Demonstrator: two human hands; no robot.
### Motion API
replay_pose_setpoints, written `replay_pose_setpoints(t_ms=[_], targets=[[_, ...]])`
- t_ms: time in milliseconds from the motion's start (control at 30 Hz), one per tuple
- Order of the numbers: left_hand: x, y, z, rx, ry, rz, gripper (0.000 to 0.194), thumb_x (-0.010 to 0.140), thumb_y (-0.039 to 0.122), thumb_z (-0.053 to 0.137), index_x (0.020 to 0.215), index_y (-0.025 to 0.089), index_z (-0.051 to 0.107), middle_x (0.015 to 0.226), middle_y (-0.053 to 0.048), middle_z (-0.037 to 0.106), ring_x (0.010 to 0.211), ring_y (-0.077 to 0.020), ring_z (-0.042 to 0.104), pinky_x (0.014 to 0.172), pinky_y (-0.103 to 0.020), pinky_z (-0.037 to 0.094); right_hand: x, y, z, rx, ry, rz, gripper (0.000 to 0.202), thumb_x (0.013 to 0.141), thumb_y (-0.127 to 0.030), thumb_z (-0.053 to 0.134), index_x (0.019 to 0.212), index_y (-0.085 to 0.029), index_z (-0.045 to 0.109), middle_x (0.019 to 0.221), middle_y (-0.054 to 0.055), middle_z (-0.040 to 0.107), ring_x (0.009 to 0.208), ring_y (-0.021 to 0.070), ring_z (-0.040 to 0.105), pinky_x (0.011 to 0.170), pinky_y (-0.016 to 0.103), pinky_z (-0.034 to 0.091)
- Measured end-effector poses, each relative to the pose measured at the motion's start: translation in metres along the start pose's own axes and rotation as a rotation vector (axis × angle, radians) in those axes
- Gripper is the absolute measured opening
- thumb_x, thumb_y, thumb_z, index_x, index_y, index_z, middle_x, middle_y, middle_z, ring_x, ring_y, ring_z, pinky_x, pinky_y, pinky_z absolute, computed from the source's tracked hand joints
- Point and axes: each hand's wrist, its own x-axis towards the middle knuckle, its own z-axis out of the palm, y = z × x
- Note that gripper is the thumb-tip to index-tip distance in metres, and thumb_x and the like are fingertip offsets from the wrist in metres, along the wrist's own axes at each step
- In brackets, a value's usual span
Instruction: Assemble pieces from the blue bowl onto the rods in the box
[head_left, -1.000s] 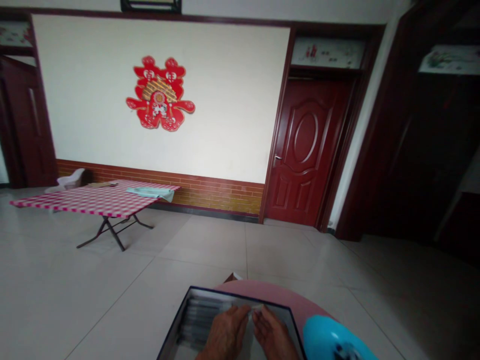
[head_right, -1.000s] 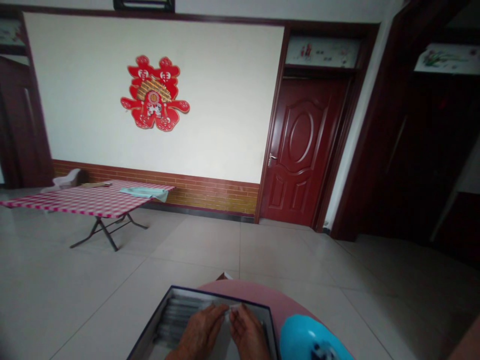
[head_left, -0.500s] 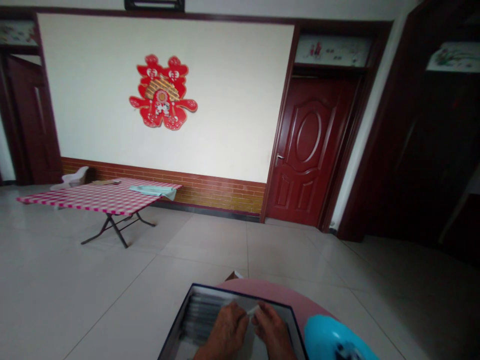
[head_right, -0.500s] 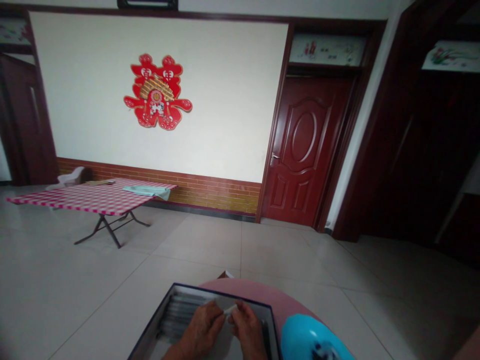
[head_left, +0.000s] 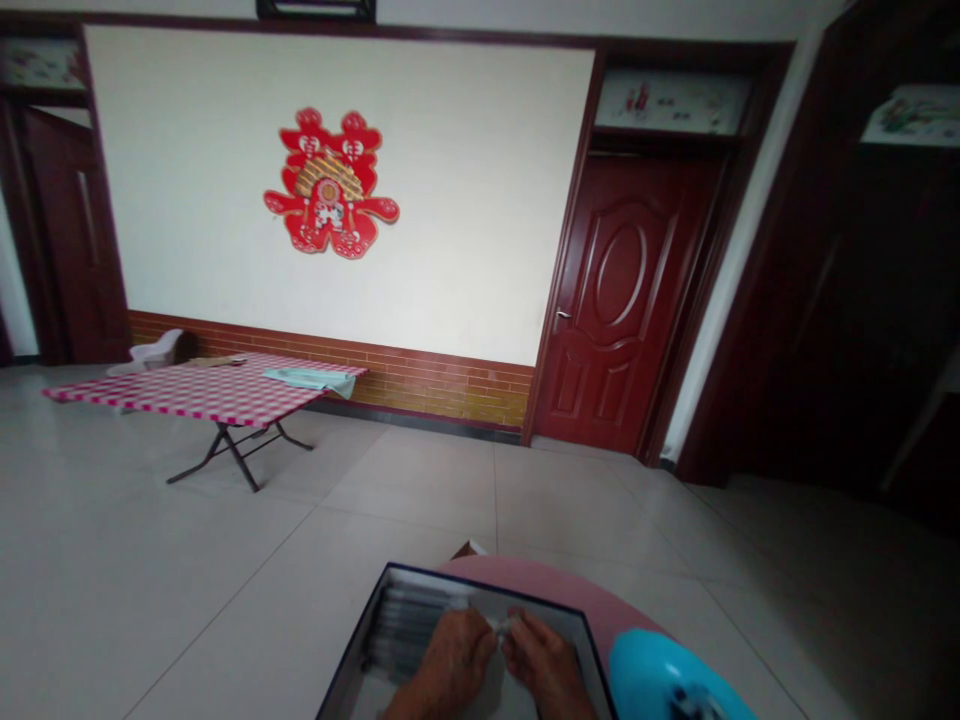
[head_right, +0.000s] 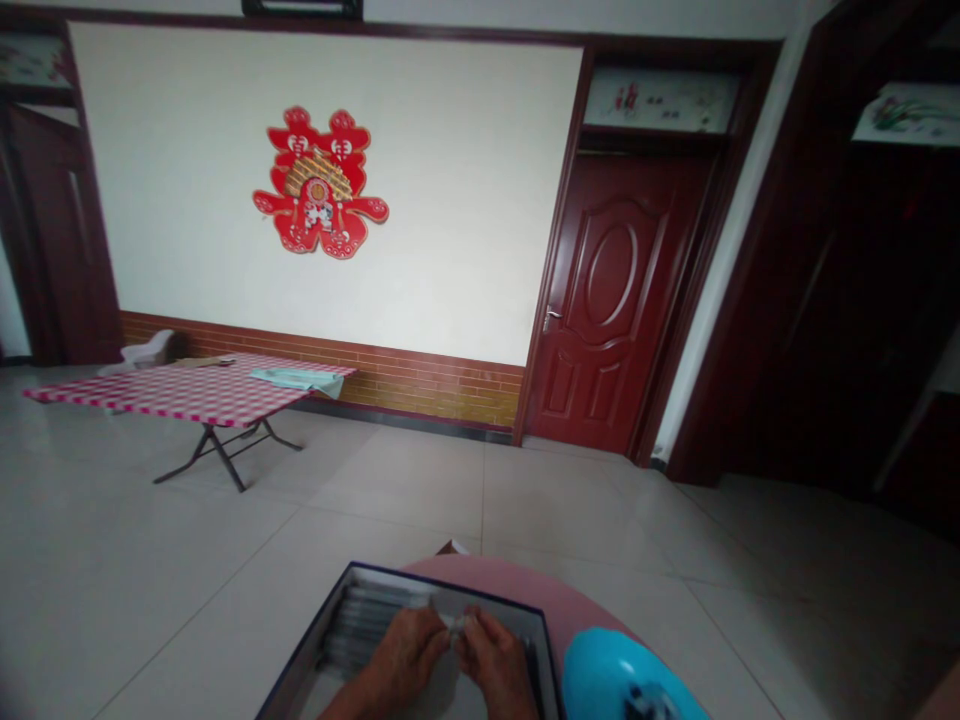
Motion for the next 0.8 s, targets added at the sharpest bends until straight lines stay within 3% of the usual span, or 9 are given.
replay_pose_setpoints(t_ms=[200, 467, 600, 800], targets=[[-0.002, 0.01, -0.008, 0.178, 0.039, 0.147, 0.032, 0.09, 0.021, 0.034, 0.079, 0.016, 0.064, 0.078, -0.011, 0.066, 0.074, -0.021, 0.06, 0.068, -0.03, 0.046, -0.002, -0.001, -0.001, 0.036, -0.002, 0.035, 0.044, 0.051, -0.048, 0.079, 0.083, -0.017, 0.073, 0.072, 0.002, 0.068, 0.07, 0.017, 0.062, 0.066, 0.027, 0.048], [0.002, 0.036, -0.031, 0.365, -0.168, 0.128, 0.027, 0.088, 0.015, 0.039, 0.079, 0.016, 0.065, 0.077, -0.01, 0.064, 0.069, -0.0199, 0.06, 0.059, -0.027, 0.045, -0.003, 0.001, -0.003, 0.089, 0.016, 0.082, 0.044, 0.05, -0.045, 0.082, 0.083, -0.018, 0.073, 0.072, 0.002, 0.07, 0.068, 0.0163, 0.064, 0.065, 0.027, 0.049], [0.002, 0.039, -0.029, 0.377, -0.17, 0.071, 0.024, 0.087, 0.013, 0.041, 0.082, 0.016, 0.065, 0.082, -0.01, 0.065, 0.067, -0.0195, 0.06, 0.059, -0.028, 0.045, -0.003, 0.004, -0.005, 0.122, -0.003, 0.084, 0.04, 0.053, -0.044, 0.082, 0.081, -0.018, 0.073, 0.073, 0.002, 0.07, 0.068, 0.0153, 0.063, 0.065, 0.027, 0.049], [0.001, 0.037, -0.024, 0.381, -0.197, 0.07, 0.015, 0.085, 0.013, 0.048, 0.085, 0.015, 0.063, 0.086, -0.01, 0.063, 0.079, -0.0215, 0.062, 0.067, -0.028, 0.046, -0.003, 0.008, -0.007, 0.14, -0.015, 0.114, 0.04, 0.052, -0.044, 0.082, 0.079, -0.017, 0.071, 0.073, 0.003, 0.07, 0.07, 0.0167, 0.064, 0.066, 0.027, 0.049]])
